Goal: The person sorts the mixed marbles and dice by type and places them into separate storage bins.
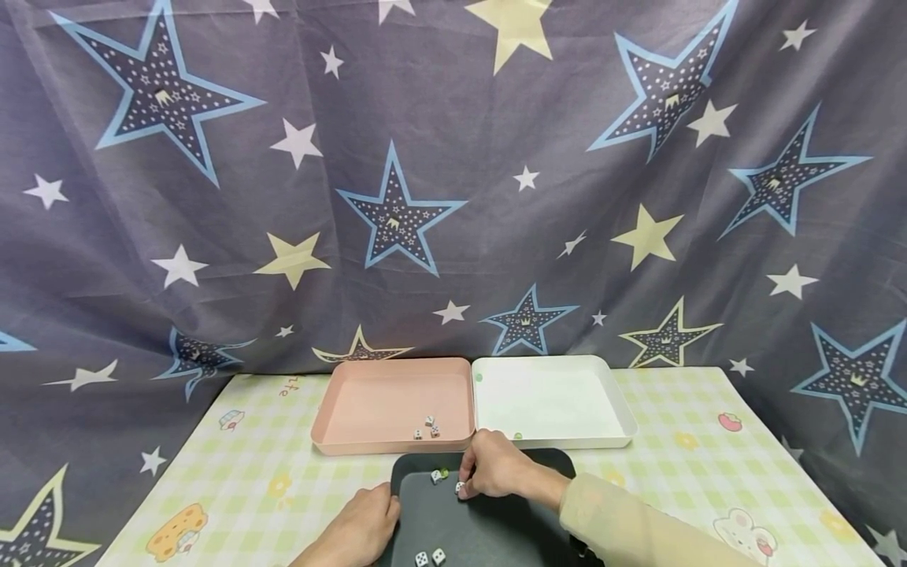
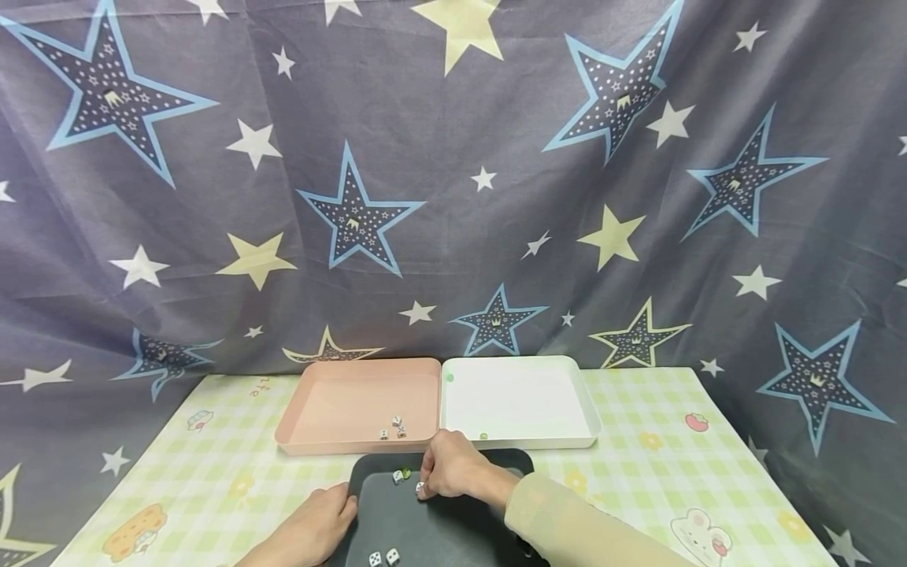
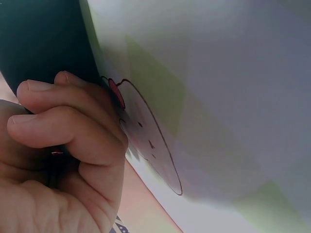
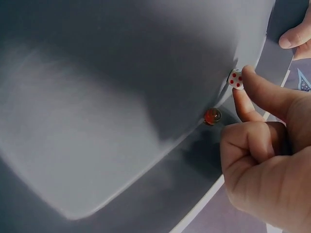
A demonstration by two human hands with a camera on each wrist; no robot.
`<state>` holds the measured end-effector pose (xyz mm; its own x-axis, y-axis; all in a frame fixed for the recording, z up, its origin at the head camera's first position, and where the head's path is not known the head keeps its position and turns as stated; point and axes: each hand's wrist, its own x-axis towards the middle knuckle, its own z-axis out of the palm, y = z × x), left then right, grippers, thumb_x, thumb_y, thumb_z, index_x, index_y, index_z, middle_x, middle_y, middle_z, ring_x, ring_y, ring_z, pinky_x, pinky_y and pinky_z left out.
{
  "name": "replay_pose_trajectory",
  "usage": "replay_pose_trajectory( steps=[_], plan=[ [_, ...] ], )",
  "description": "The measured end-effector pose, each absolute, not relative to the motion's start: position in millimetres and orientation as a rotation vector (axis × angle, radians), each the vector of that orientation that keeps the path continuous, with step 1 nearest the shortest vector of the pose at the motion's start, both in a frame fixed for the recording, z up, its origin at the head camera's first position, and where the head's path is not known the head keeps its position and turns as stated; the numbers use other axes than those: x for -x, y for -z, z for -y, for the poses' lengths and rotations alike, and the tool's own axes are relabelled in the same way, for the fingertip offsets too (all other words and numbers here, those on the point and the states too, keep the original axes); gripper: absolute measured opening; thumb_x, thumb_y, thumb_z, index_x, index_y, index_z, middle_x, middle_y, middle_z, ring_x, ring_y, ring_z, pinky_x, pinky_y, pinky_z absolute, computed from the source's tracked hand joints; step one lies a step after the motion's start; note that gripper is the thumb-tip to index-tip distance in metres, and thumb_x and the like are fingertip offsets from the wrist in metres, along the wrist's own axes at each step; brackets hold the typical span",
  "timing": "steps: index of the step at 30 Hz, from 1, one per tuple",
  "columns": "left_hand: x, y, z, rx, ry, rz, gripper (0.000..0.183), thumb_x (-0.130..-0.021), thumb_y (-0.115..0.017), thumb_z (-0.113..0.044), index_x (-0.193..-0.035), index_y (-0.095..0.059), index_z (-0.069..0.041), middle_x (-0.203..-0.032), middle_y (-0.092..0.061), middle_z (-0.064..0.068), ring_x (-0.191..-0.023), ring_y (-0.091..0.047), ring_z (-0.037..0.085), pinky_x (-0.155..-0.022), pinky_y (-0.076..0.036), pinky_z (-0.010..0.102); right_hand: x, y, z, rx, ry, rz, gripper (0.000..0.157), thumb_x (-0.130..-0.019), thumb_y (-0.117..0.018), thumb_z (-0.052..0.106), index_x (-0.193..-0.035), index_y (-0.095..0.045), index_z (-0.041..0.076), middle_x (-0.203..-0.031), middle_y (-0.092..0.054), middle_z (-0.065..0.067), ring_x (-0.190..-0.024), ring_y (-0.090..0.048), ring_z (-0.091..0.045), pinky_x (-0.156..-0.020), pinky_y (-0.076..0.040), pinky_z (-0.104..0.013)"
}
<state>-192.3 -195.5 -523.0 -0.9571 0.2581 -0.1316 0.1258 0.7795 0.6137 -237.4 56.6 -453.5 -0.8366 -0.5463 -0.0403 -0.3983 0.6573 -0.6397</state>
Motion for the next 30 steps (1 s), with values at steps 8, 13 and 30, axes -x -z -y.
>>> replay_pose_trajectory(
  steps=[8,13,30],
  plan=[
    [181,495,189,-0.29,-0.966,-2.732,0.025,-0.107,-0.046,-0.01,-0.085,-0.06,-0.006,-0.063,-0.053,0.005,-0.055,-0.056,0.019,-0.053,-0.046,0.036,236,454,-55,0.776,0.968,-2.627,0.023,-0.072,-0.096,0.002,-0.068,-0.075,0.011,-0.065,-0.066,0.012,-0.057,-0.057,-0.003,-0.054,-0.049,-0.022],
    [188,510,192,-0.283,-0.911,-2.752,0.027,-0.108,-0.044,-0.014,-0.087,-0.06,-0.007,-0.065,-0.054,0.004,-0.057,-0.056,0.016,-0.057,-0.047,0.035,236,454,-54,0.778,0.954,-2.644,0.023,-0.072,-0.096,0.001,-0.067,-0.075,0.011,-0.067,-0.066,0.012,-0.058,-0.056,-0.002,-0.054,-0.048,-0.022],
    [200,536,199,-0.283,-0.894,-2.759,0.028,-0.108,-0.043,-0.018,-0.088,-0.061,-0.011,-0.066,-0.056,0.0,-0.059,-0.057,0.013,-0.057,-0.047,0.033,240,440,-54,0.76,0.985,-2.658,0.021,-0.074,-0.094,0.003,-0.068,-0.076,0.012,-0.059,-0.064,0.012,-0.059,-0.055,-0.005,-0.054,-0.046,-0.024]
  ],
)
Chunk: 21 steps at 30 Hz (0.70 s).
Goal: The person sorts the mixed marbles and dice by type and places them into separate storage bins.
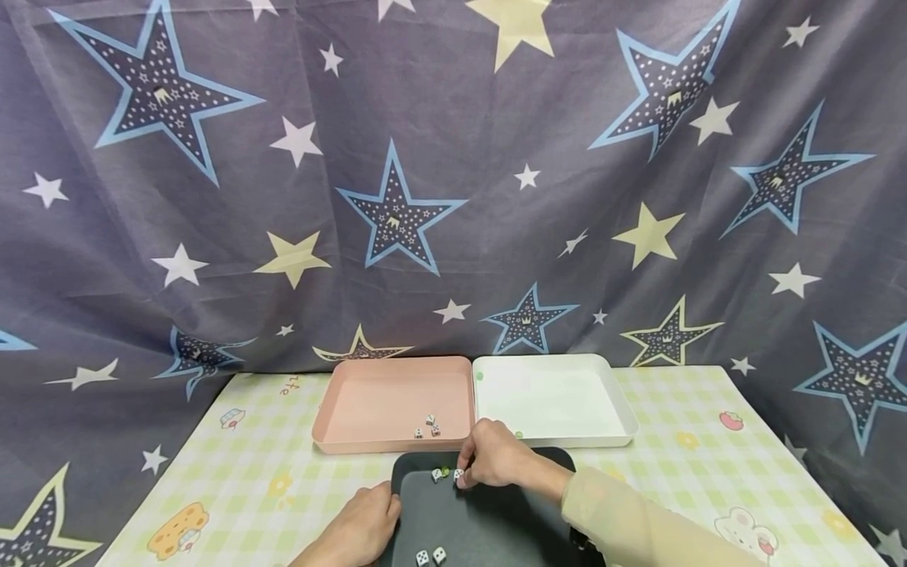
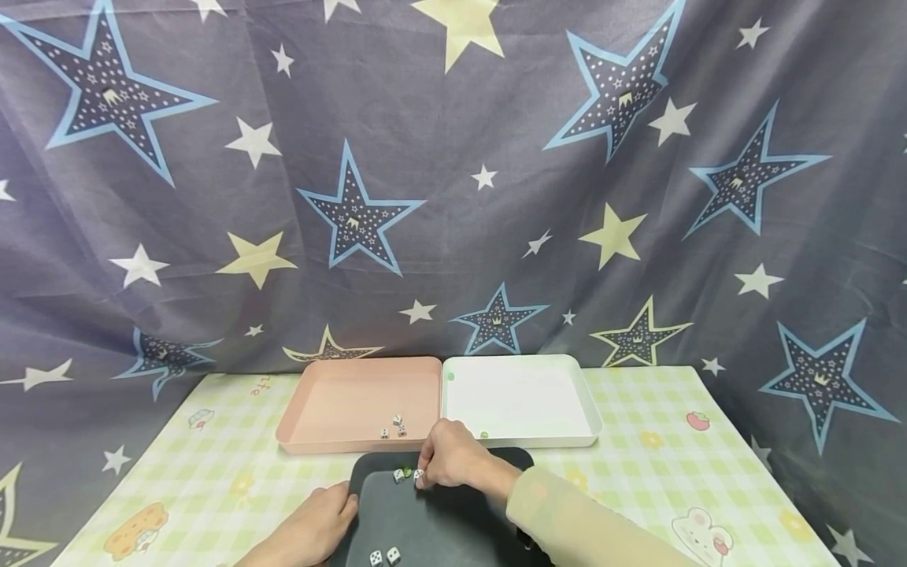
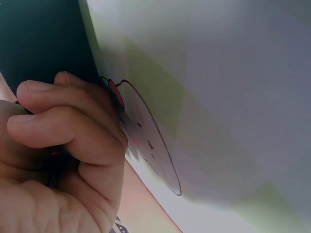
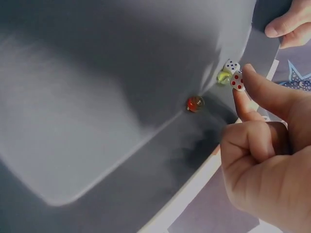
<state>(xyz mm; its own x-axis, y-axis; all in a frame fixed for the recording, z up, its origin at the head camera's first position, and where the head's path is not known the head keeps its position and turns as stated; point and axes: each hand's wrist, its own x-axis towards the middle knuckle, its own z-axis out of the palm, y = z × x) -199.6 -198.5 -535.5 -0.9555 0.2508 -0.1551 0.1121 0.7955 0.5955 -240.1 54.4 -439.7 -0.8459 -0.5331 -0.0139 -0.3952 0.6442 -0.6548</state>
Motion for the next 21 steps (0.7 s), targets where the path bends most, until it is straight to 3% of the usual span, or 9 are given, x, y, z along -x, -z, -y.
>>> replay_pose_trajectory(
  steps=[8,15,21],
  plan=[
    [202,545,202,-0.303,-0.877,-2.787,0.029,-0.108,-0.043,-0.021,-0.086,-0.061,-0.013,-0.066,-0.055,0.0,-0.059,-0.056,0.011,-0.058,-0.047,0.035,244,432,-52,0.749,0.953,-2.701,0.021,-0.074,-0.095,0.006,-0.067,-0.077,0.013,-0.061,-0.064,0.013,-0.066,-0.053,-0.006,-0.06,-0.046,-0.026],
    [199,537,198,-0.261,-0.888,-2.768,0.027,-0.107,-0.047,-0.016,-0.085,-0.06,-0.01,-0.065,-0.054,0.004,-0.057,-0.057,0.018,-0.056,-0.048,0.039,246,422,-48,0.757,1.023,-2.677,0.02,-0.074,-0.094,0.003,-0.07,-0.076,0.011,-0.058,-0.065,0.012,-0.058,-0.058,-0.007,-0.059,-0.05,-0.027],
    [202,545,202,-0.296,-0.887,-2.779,0.03,-0.108,-0.044,-0.02,-0.084,-0.059,-0.011,-0.064,-0.054,0.002,-0.057,-0.055,0.015,-0.054,-0.046,0.036,251,415,-46,0.74,0.995,-2.713,0.018,-0.075,-0.095,0.005,-0.072,-0.077,0.011,-0.067,-0.067,0.008,-0.066,-0.053,-0.009,-0.062,-0.046,-0.028]
  ],
)
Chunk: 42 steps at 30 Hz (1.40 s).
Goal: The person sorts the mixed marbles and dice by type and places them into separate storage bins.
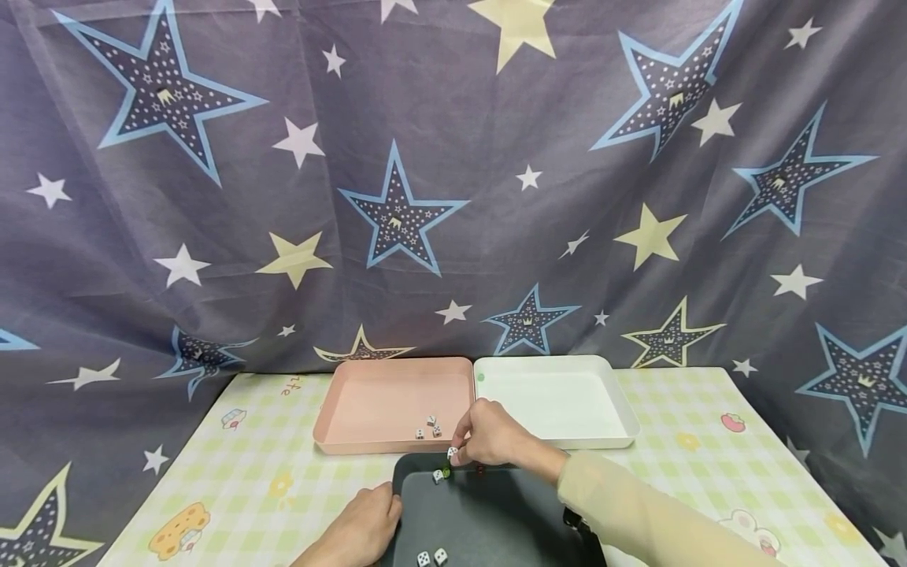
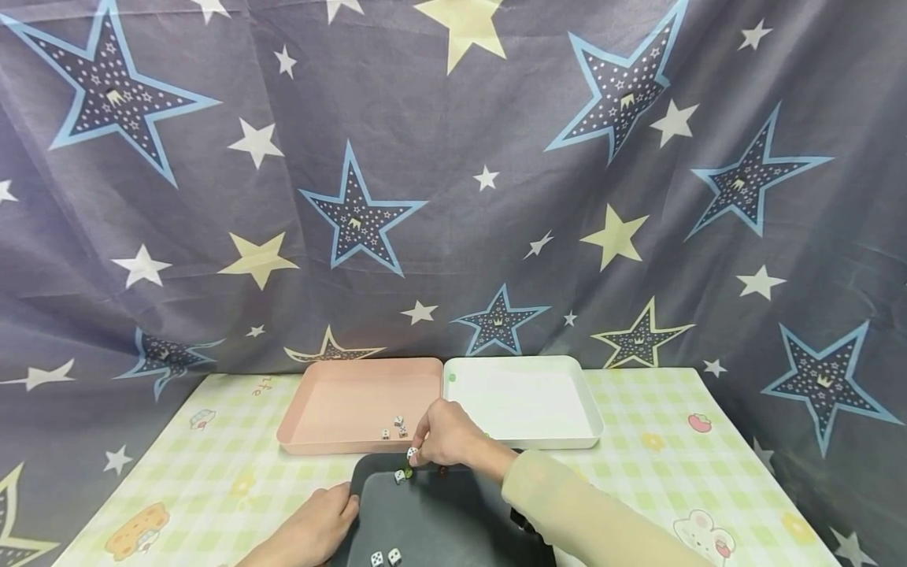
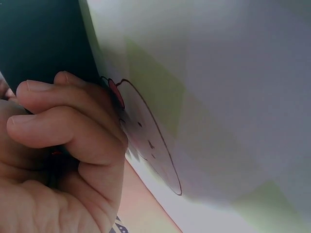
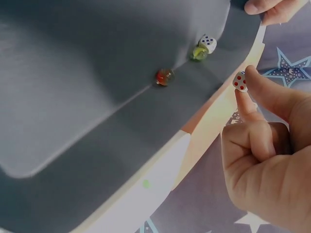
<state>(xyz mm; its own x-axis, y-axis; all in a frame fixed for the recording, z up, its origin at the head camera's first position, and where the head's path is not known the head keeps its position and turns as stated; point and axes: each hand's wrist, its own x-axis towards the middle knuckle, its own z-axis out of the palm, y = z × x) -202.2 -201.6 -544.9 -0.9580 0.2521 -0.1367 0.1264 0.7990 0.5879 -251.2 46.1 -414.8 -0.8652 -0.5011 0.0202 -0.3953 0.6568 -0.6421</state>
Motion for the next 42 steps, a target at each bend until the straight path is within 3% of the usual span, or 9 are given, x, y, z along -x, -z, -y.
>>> replay_pose_trajectory(
  steps=[6,14,20,23,28,36,42],
  plan=[
    [202,544,202,-0.292,-0.882,-2.772,0.032,-0.109,-0.043,-0.021,-0.084,-0.06,-0.011,-0.064,-0.054,0.003,-0.057,-0.056,0.014,-0.054,-0.046,0.034,260,413,-45,0.711,1.009,-2.718,0.017,-0.075,-0.094,0.005,-0.072,-0.078,0.01,-0.067,-0.067,0.005,-0.065,-0.05,-0.012,-0.057,-0.042,-0.027],
    [194,526,195,-0.27,-0.894,-2.768,0.029,-0.108,-0.044,-0.016,-0.084,-0.059,-0.01,-0.063,-0.053,0.003,-0.055,-0.055,0.015,-0.053,-0.045,0.033,269,413,-45,0.646,1.123,-2.66,0.016,-0.079,-0.09,-0.001,-0.073,-0.077,0.007,-0.06,-0.07,-0.006,-0.059,-0.073,-0.033,-0.047,-0.045,-0.024],
    [198,532,196,-0.266,-0.88,-2.755,0.029,-0.109,-0.044,-0.018,-0.085,-0.06,-0.011,-0.066,-0.055,0.003,-0.059,-0.056,0.016,-0.057,-0.047,0.036,278,415,-45,0.646,1.045,-2.77,0.016,-0.075,-0.091,-0.001,-0.072,-0.078,0.007,-0.063,-0.068,0.003,-0.063,-0.059,-0.015,-0.057,-0.048,-0.026],
    [203,544,200,-0.278,-0.872,-2.755,0.028,-0.108,-0.045,-0.018,-0.085,-0.06,-0.012,-0.066,-0.055,0.003,-0.06,-0.057,0.015,-0.059,-0.048,0.038,283,414,-44,0.624,1.021,-2.797,0.016,-0.075,-0.092,0.001,-0.072,-0.078,0.008,-0.065,-0.068,0.006,-0.067,-0.053,-0.013,-0.061,-0.046,-0.027],
    [206,552,205,-0.293,-0.93,-2.734,0.03,-0.109,-0.043,-0.021,-0.085,-0.06,-0.013,-0.065,-0.055,0.004,-0.056,-0.057,0.018,-0.053,-0.048,0.037,293,414,-43,0.582,1.038,-2.789,0.016,-0.077,-0.092,0.003,-0.072,-0.078,0.008,-0.062,-0.069,0.005,-0.061,-0.057,-0.013,-0.061,-0.047,-0.026],
    [210,552,206,-0.259,-0.843,-2.734,0.027,-0.107,-0.048,-0.018,-0.084,-0.06,-0.013,-0.067,-0.055,0.004,-0.062,-0.057,0.018,-0.061,-0.048,0.042,302,422,-38,0.528,1.078,-2.769,0.015,-0.076,-0.091,0.001,-0.073,-0.077,0.006,-0.069,-0.07,0.002,-0.063,-0.066,-0.016,-0.058,-0.049,-0.026],
    [203,540,200,-0.241,-0.839,-2.762,0.027,-0.108,-0.045,-0.019,-0.087,-0.06,-0.012,-0.069,-0.056,0.003,-0.064,-0.057,0.016,-0.063,-0.048,0.041,306,422,-34,0.515,1.021,-2.824,0.016,-0.076,-0.093,0.005,-0.072,-0.078,0.008,-0.071,-0.07,0.003,-0.072,-0.062,-0.014,-0.069,-0.052,-0.029]
  ],
)
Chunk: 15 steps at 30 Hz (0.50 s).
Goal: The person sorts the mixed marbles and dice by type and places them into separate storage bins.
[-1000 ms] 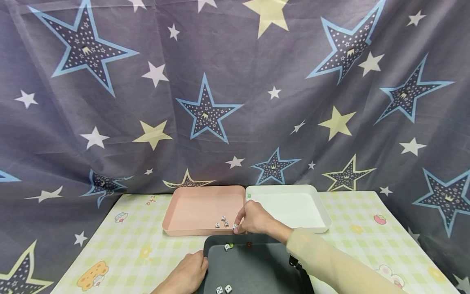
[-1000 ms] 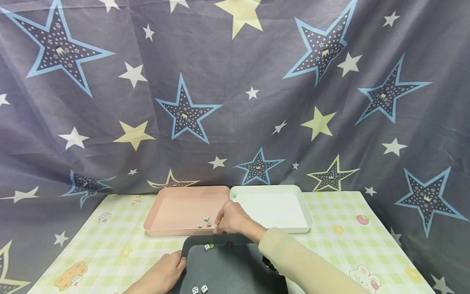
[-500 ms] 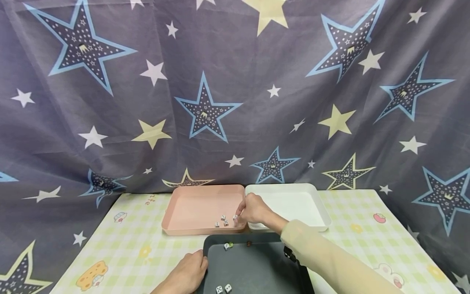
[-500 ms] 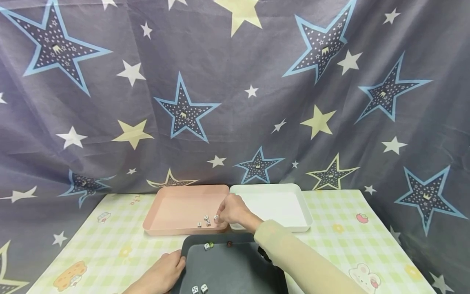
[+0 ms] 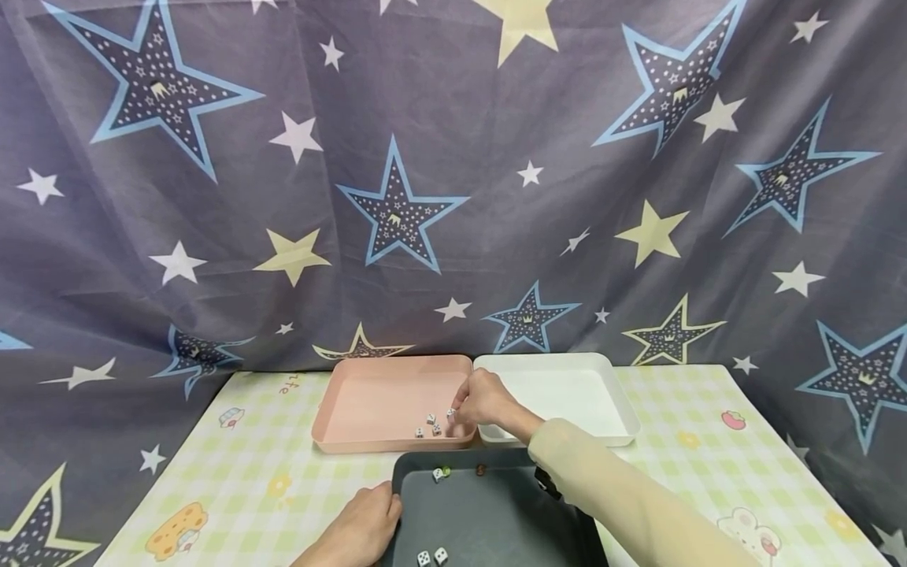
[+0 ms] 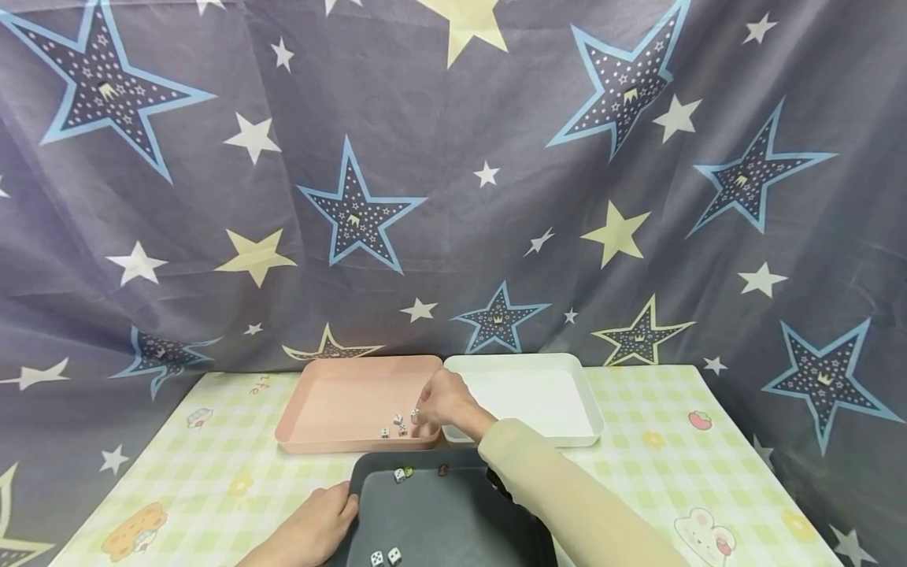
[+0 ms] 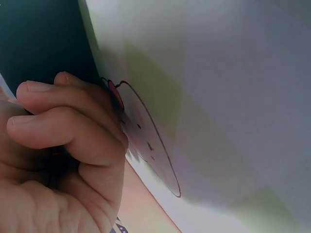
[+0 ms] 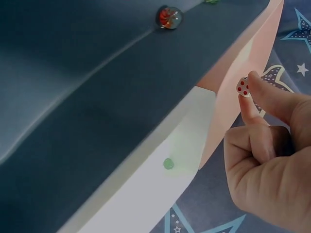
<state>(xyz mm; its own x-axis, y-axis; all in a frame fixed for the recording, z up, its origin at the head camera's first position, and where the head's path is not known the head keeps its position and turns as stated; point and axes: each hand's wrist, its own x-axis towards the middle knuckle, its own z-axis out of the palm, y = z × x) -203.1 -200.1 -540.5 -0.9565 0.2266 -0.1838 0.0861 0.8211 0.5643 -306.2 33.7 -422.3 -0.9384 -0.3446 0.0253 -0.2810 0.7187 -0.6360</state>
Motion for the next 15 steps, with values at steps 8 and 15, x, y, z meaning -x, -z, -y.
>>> replay_pose_trajectory(
  steps=[8,15],
  plan=[
    [204,546,201,-0.238,-0.859,-2.724,0.028,-0.108,-0.045,-0.021,-0.086,-0.06,-0.012,-0.067,-0.056,0.003,-0.061,-0.058,0.016,-0.061,-0.049,0.038,309,429,-34,0.48,1.006,-2.82,0.015,-0.076,-0.092,0.005,-0.071,-0.078,0.008,-0.069,-0.069,0.003,-0.07,-0.059,-0.012,-0.061,-0.048,-0.026],
    [182,503,191,-0.275,-0.999,-2.72,0.029,-0.108,-0.042,-0.014,-0.086,-0.058,-0.006,-0.063,-0.053,0.006,-0.049,-0.056,0.014,-0.048,-0.049,0.034,313,433,-29,0.478,0.999,-2.829,0.018,-0.076,-0.093,0.006,-0.068,-0.077,0.01,-0.061,-0.068,0.005,-0.069,-0.061,-0.012,-0.072,-0.052,-0.03]
  ],
)
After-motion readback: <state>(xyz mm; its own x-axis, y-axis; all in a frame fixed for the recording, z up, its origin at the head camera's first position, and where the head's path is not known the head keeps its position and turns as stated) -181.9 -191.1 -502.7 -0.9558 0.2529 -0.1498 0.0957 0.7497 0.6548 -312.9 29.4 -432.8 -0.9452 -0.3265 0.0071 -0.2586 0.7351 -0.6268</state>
